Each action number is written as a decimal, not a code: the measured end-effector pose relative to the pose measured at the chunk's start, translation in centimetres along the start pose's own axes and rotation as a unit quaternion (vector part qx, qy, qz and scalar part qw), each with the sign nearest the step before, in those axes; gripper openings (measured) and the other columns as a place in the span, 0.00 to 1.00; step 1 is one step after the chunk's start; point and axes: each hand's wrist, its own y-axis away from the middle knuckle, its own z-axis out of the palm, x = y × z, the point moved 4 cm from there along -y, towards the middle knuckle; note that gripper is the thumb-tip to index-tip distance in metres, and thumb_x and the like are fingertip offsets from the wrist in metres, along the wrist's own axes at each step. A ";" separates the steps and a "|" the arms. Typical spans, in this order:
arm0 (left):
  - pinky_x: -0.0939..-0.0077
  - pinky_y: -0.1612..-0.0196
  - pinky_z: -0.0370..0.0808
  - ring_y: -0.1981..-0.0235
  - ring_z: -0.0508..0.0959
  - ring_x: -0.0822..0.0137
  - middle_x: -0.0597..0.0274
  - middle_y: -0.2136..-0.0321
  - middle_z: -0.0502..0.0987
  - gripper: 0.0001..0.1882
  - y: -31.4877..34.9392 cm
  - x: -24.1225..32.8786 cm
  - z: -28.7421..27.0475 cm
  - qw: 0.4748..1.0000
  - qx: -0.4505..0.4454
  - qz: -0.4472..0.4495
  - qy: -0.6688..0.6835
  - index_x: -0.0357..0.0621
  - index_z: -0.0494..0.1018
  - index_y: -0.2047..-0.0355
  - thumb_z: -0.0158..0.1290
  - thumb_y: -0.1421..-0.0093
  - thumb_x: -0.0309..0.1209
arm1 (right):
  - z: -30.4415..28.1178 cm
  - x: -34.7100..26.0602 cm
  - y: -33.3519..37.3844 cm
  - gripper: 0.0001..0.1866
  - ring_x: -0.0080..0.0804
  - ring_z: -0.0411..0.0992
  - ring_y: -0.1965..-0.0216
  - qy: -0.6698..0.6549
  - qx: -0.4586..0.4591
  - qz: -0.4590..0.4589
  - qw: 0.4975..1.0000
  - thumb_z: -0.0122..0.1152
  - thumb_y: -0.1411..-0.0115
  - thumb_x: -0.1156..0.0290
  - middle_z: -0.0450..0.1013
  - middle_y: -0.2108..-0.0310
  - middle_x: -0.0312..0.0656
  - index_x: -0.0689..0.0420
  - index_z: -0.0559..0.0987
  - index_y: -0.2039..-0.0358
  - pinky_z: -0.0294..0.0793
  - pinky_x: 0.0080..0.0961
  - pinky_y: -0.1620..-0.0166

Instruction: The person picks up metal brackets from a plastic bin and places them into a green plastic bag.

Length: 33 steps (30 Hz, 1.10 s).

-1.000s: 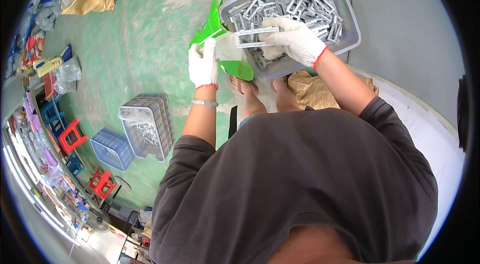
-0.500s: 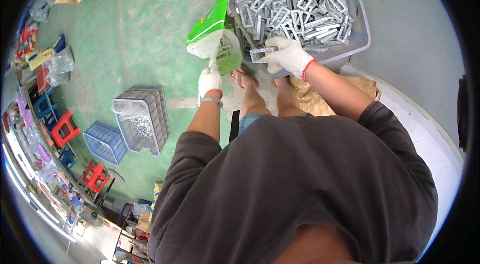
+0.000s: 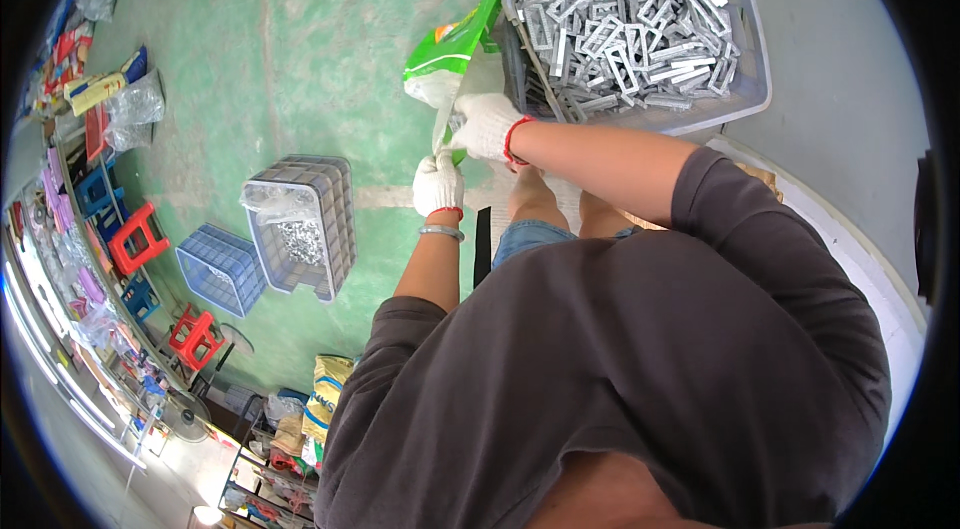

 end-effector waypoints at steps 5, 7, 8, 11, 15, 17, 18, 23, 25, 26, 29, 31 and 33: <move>0.67 0.72 0.72 0.80 0.77 0.61 0.57 0.83 0.77 0.24 -0.8 -0.8 -0.9 0.999 0.000 -0.015 0.044 0.42 0.76 0.75 0.50 0.39 0.52 | 4.5 1.3 -2.8 0.14 0.49 0.78 0.56 0.219 0.006 -0.114 0.969 0.63 0.48 0.63 0.79 0.58 0.52 0.56 0.84 0.63 0.78 0.42 0.55; 0.71 0.73 0.71 0.82 0.77 0.67 0.61 0.85 0.76 0.24 -1.6 -2.4 -1.1 0.999 0.005 -0.015 0.037 0.40 0.76 0.75 0.52 0.39 0.51 | 5.2 3.0 -4.7 0.14 0.40 0.77 0.52 0.402 -0.009 -0.125 0.907 0.62 0.47 0.66 0.79 0.55 0.45 0.53 0.85 0.60 0.77 0.40 0.57; 0.71 0.74 0.71 0.81 0.77 0.68 0.60 0.84 0.76 0.24 -1.9 -3.8 -1.2 0.999 0.012 -0.029 0.035 0.40 0.76 0.75 0.52 0.40 0.51 | 4.0 2.7 -4.7 0.14 0.42 0.76 0.52 0.430 0.013 -0.105 0.897 0.62 0.48 0.67 0.78 0.56 0.46 0.53 0.86 0.60 0.75 0.40 0.57; 0.65 0.69 0.74 0.76 0.80 0.59 0.54 0.79 0.79 0.22 -2.0 -4.9 -3.3 0.997 0.030 -0.063 -0.024 0.40 0.78 0.72 0.54 0.42 0.49 | 4.0 8.7 -9.9 0.16 0.52 0.71 0.53 0.561 0.137 -0.053 0.815 0.60 0.51 0.70 0.77 0.58 0.50 0.54 0.86 0.62 0.71 0.46 0.57; 0.56 0.56 0.76 0.57 0.79 0.46 0.46 0.56 0.75 0.35 -2.2 -0.6 -6.1 0.983 0.039 0.041 -0.175 0.46 0.68 0.47 0.63 0.51 0.50 | -0.8 6.7 -7.3 0.15 0.55 0.67 0.50 0.595 0.049 -0.091 0.797 0.63 0.52 0.69 0.77 0.55 0.52 0.55 0.87 0.63 0.68 0.54 0.55; 0.53 0.52 0.74 0.49 0.74 0.43 0.44 0.47 0.69 0.50 -1.0 6.7 -6.2 0.949 0.055 0.185 -0.249 0.44 0.54 0.36 0.64 0.53 0.52 | -1.6 6.3 -6.7 0.13 0.49 0.74 0.52 0.527 0.023 -0.072 0.847 0.64 0.51 0.70 0.80 0.59 0.47 0.53 0.87 0.64 0.74 0.49 0.57; 0.51 0.49 0.73 0.46 0.72 0.40 0.42 0.43 0.65 0.56 -1.0 8.8 -5.5 0.921 0.043 0.235 -0.308 0.40 0.47 0.32 0.63 0.53 0.53 | -1.4 6.1 -6.5 0.12 0.47 0.76 0.54 0.489 0.030 -0.080 0.868 0.63 0.51 0.70 0.81 0.62 0.46 0.53 0.87 0.65 0.76 0.46 0.58; 0.56 0.50 0.74 0.52 0.77 0.43 0.42 0.52 0.76 0.32 -6.4 6.7 0.5 0.975 -0.095 0.137 -0.147 0.47 0.70 0.44 0.56 0.44 0.50 | -1.7 3.6 -3.5 0.11 0.47 0.81 0.64 0.434 0.019 -0.134 0.891 0.57 0.49 0.71 0.81 0.69 0.48 0.55 0.87 0.70 0.80 0.41 0.62; 0.58 0.53 0.75 0.57 0.80 0.45 0.42 0.61 0.81 0.18 -6.9 4.6 -0.6 0.997 -0.042 0.068 0.022 0.48 0.81 0.61 0.49 0.37 0.46 | -3.6 3.2 -2.3 0.10 0.48 0.80 0.65 0.430 0.024 -0.137 0.892 0.57 0.49 0.71 0.81 0.70 0.49 0.55 0.86 0.71 0.79 0.42 0.63; 0.57 0.53 0.75 0.58 0.80 0.43 0.41 0.61 0.80 0.20 -7.6 3.6 -2.1 1.000 -0.014 0.024 -0.002 0.47 0.81 0.60 0.47 0.36 0.48 | -4.5 2.9 -1.9 0.10 0.48 0.80 0.66 0.425 0.028 -0.141 0.894 0.57 0.49 0.71 0.80 0.71 0.49 0.56 0.86 0.72 0.79 0.42 0.63; 0.57 0.56 0.75 0.61 0.80 0.42 0.37 0.62 0.80 0.27 -8.5 1.0 -7.3 0.996 0.087 0.010 0.024 0.36 0.79 0.61 0.48 0.37 0.51 | -8.1 0.5 -2.0 0.10 0.51 0.79 0.69 0.451 0.061 -0.178 0.873 0.56 0.49 0.71 0.79 0.73 0.52 0.57 0.85 0.73 0.79 0.42 0.65; 0.57 0.56 0.74 0.61 0.79 0.41 0.34 0.61 0.79 0.29 -9.6 -2.3 -8.1 0.969 0.065 -0.022 0.236 0.34 0.78 0.59 0.47 0.37 0.51 | -9.8 -1.4 -2.4 0.08 0.52 0.79 0.70 0.466 0.112 -0.233 0.846 0.57 0.53 0.72 0.78 0.75 0.51 0.54 0.84 0.75 0.79 0.44 0.68; 0.58 0.57 0.75 0.62 0.80 0.44 0.36 0.63 0.80 0.27 -6.5 -2.0 -8.9 0.935 0.054 -0.082 0.341 0.32 0.78 0.59 0.46 0.36 0.48 | -10.3 -2.3 -2.2 0.08 0.51 0.79 0.71 0.494 0.088 -0.227 0.835 0.57 0.53 0.72 0.78 0.76 0.50 0.55 0.84 0.75 0.79 0.44 0.68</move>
